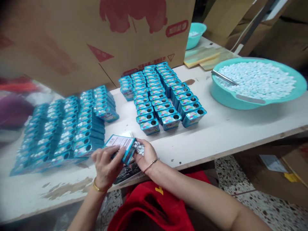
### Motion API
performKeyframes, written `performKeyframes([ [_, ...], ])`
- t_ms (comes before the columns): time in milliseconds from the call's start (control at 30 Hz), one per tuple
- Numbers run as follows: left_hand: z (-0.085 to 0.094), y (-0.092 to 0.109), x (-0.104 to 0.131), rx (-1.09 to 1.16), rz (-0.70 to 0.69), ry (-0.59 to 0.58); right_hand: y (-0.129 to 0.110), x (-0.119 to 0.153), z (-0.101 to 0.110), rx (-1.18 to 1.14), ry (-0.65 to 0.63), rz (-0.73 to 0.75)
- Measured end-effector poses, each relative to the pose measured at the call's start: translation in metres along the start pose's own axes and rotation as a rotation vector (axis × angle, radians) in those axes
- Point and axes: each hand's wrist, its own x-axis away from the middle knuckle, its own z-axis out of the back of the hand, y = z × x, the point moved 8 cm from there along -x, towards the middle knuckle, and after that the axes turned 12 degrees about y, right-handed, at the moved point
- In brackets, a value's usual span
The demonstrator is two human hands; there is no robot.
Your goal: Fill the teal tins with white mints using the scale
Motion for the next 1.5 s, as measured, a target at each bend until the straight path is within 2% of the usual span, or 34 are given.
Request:
performKeyframes([
  [133, 0.002, 0.001, 0.005, -0.016, -0.005, 0.006, -0.004, 0.004, -0.003, 0.034, -0.02, -0.008],
  [233, -0.003, -0.006, 0.011, 0.008, 0.073, -0.007, -0.005, 0.003, -0.001, 0.023, 0.0, -0.027],
  [433, -0.013, -0.038, 0.033, 0.141, 0.448, 0.047, -0.012, 0.004, 0.005, 0.002, -0.015, -0.016],
  [600, -0.023, -0.076, 0.068, 0.325, 0.86, 0.076, -0.017, 0.013, 0.011, 0.07, -0.021, -0.049],
  [700, -0.032, -0.091, 0.089, 0.398, 1.016, 0.098, -0.018, 0.015, 0.019, 0.114, -0.023, -0.07],
  [800, -0.041, -0.098, 0.102, 0.479, 1.094, 0.09, -0.019, 0.014, 0.03, 0.133, -0.02, -0.083],
  [900, -0.033, -0.098, 0.095, 0.506, 1.037, 0.085, -0.017, 0.015, 0.042, 0.165, -0.014, -0.1],
  [1000, 0.0, -0.082, 0.068, 0.303, 0.831, 0.136, -0.014, 0.017, 0.056, 0.197, 0.017, -0.112],
  [1067, 0.022, -0.054, 0.047, 0.177, 0.675, 0.172, -0.012, 0.02, 0.064, 0.217, 0.035, -0.127],
  [1100, 0.025, -0.036, 0.038, 0.18, 0.611, 0.151, -0.011, 0.022, 0.067, 0.225, 0.038, -0.137],
  [1167, 0.009, 0.007, 0.025, 0.353, 0.512, -0.061, -0.01, 0.025, 0.072, 0.242, 0.031, -0.153],
  [1200, -0.004, 0.029, 0.023, 0.433, 0.482, -0.195, -0.01, 0.027, 0.074, 0.252, 0.032, -0.155],
  [1267, -0.025, 0.062, 0.024, 0.505, 0.46, -0.364, -0.012, 0.029, 0.08, 0.265, 0.056, -0.142],
  [1367, -0.046, 0.081, 0.029, 0.479, 0.477, -0.444, -0.013, 0.031, 0.087, 0.287, 0.093, -0.15],
  [1500, -0.056, 0.084, 0.035, 0.471, 0.494, -0.497, -0.012, 0.031, 0.088, 0.34, 0.044, -0.167],
])
